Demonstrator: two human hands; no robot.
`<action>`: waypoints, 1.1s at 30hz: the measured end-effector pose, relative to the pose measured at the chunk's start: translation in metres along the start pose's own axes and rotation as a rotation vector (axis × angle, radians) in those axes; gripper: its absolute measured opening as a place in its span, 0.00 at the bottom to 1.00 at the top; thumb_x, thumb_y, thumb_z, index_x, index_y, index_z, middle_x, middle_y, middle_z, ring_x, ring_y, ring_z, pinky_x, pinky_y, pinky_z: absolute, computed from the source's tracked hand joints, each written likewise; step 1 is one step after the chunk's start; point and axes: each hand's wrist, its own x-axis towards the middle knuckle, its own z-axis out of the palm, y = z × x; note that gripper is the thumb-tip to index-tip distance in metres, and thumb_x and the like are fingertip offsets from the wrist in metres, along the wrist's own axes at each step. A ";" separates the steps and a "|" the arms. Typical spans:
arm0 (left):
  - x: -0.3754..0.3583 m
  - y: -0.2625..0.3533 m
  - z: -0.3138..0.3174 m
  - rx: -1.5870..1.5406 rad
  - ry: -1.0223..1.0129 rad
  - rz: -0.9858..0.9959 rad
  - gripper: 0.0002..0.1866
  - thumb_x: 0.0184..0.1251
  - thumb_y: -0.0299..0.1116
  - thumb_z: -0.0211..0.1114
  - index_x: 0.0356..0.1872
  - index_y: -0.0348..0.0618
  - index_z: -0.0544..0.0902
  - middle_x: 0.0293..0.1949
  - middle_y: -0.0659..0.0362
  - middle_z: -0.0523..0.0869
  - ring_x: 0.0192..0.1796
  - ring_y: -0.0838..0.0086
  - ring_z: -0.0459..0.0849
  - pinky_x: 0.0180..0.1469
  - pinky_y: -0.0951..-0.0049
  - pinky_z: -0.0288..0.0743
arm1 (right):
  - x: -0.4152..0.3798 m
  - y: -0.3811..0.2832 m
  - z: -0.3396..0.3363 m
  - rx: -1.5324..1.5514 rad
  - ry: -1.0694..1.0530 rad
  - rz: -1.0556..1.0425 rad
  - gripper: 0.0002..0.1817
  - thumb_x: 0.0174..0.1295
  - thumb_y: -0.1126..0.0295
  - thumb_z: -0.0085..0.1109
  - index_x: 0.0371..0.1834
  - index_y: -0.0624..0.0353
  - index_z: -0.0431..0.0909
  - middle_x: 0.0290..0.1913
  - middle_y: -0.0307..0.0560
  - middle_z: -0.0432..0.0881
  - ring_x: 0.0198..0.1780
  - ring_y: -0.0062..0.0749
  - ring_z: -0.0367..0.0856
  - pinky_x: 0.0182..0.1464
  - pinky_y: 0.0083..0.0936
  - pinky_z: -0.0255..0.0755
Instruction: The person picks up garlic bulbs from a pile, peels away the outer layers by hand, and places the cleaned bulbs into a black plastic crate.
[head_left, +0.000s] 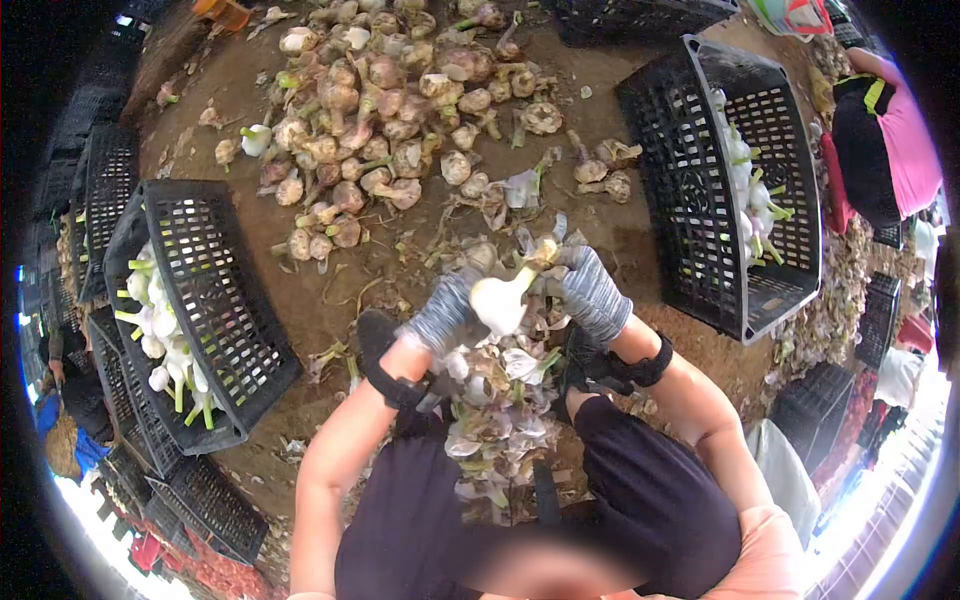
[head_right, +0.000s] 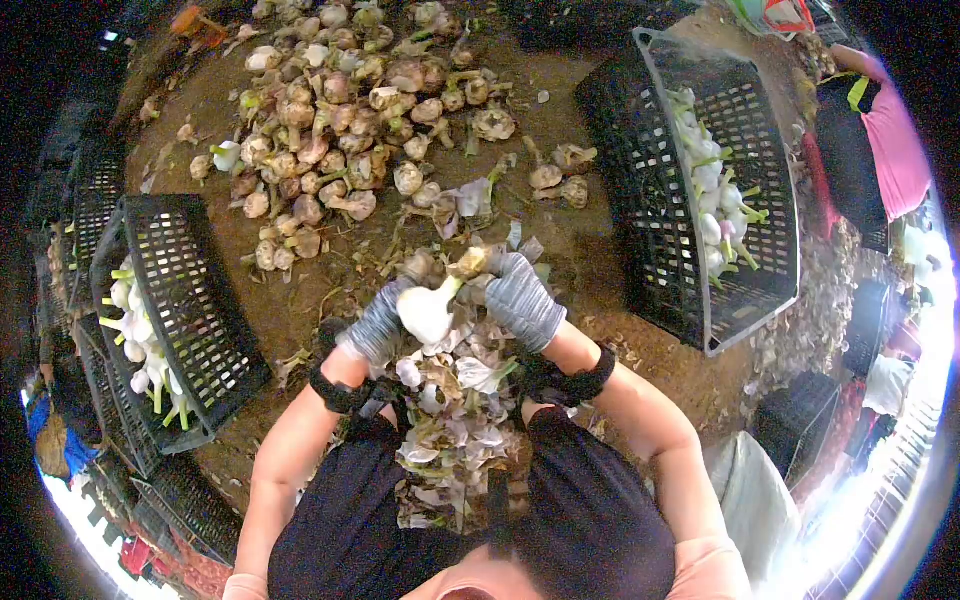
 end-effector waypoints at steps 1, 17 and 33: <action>-0.009 0.009 0.010 0.059 0.081 0.011 0.28 0.68 0.58 0.47 0.51 0.42 0.76 0.43 0.58 0.80 0.42 0.74 0.79 0.42 0.73 0.76 | 0.001 0.001 0.000 -0.006 0.038 -0.001 0.11 0.52 0.75 0.55 0.38 0.64 0.81 0.31 0.48 0.85 0.31 0.27 0.79 0.38 0.25 0.72; -0.011 -0.018 0.015 0.787 0.221 0.519 0.31 0.65 0.50 0.56 0.60 0.36 0.67 0.54 0.49 0.74 0.55 0.62 0.73 0.57 0.64 0.69 | 0.024 0.033 0.022 -0.104 0.310 0.081 0.14 0.54 0.69 0.50 0.40 0.61 0.81 0.29 0.59 0.80 0.32 0.47 0.80 0.38 0.36 0.74; -0.033 0.014 0.031 0.925 -0.017 0.618 0.33 0.55 0.34 0.71 0.61 0.37 0.66 0.55 0.49 0.75 0.56 0.67 0.74 0.59 0.67 0.68 | 0.083 0.165 0.051 -1.255 -0.167 -0.001 0.13 0.52 0.67 0.57 0.41 0.45 0.82 0.43 0.32 0.81 0.46 0.25 0.78 0.45 0.26 0.71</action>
